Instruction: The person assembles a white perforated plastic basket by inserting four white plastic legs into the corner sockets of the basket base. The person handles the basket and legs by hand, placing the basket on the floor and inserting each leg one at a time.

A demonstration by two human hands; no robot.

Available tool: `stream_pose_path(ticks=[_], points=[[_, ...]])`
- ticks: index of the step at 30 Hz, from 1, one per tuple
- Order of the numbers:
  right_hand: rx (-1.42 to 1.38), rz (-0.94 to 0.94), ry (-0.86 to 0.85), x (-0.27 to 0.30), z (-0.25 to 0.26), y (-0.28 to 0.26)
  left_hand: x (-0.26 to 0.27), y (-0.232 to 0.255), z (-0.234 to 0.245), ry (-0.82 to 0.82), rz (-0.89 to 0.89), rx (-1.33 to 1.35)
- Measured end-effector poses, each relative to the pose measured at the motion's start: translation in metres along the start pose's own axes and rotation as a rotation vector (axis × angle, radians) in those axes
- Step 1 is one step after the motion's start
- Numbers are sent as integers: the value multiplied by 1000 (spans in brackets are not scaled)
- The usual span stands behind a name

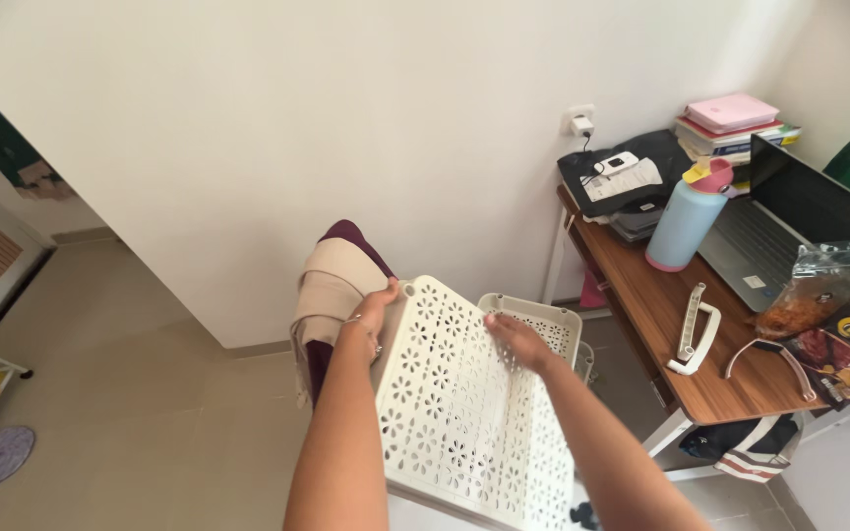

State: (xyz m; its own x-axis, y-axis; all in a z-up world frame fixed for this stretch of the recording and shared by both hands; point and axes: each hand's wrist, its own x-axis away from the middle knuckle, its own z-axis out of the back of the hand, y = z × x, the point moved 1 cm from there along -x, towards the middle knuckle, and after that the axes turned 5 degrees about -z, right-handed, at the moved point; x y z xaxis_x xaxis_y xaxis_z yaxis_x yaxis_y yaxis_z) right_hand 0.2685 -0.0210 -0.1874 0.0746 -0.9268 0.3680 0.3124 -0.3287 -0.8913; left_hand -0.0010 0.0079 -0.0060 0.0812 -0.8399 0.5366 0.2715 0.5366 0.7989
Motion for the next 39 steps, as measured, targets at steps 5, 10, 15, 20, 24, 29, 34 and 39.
stream_pose_path(ticks=[5,10,15,20,24,29,34,39], points=[[414,-26,165,39,23,-60,2,-20,19,55,-36,132],[502,-14,271,75,37,-104,-6,-13,20,71,-126,121],[618,-28,273,102,40,-133,32,37,-4,475,-124,-375],[720,88,313,109,24,-151,86,85,-90,453,-558,-1040],[765,776,624,119,10,-153,106,91,-152,136,-606,-1245],[829,155,133,146,-8,-165,118,77,-181,-161,-545,-1242],[611,-1,-42,158,-13,-145,105,57,-195,-404,-495,-1238],[345,75,-15,163,-28,-129,92,50,-215,-487,-376,-1208]])
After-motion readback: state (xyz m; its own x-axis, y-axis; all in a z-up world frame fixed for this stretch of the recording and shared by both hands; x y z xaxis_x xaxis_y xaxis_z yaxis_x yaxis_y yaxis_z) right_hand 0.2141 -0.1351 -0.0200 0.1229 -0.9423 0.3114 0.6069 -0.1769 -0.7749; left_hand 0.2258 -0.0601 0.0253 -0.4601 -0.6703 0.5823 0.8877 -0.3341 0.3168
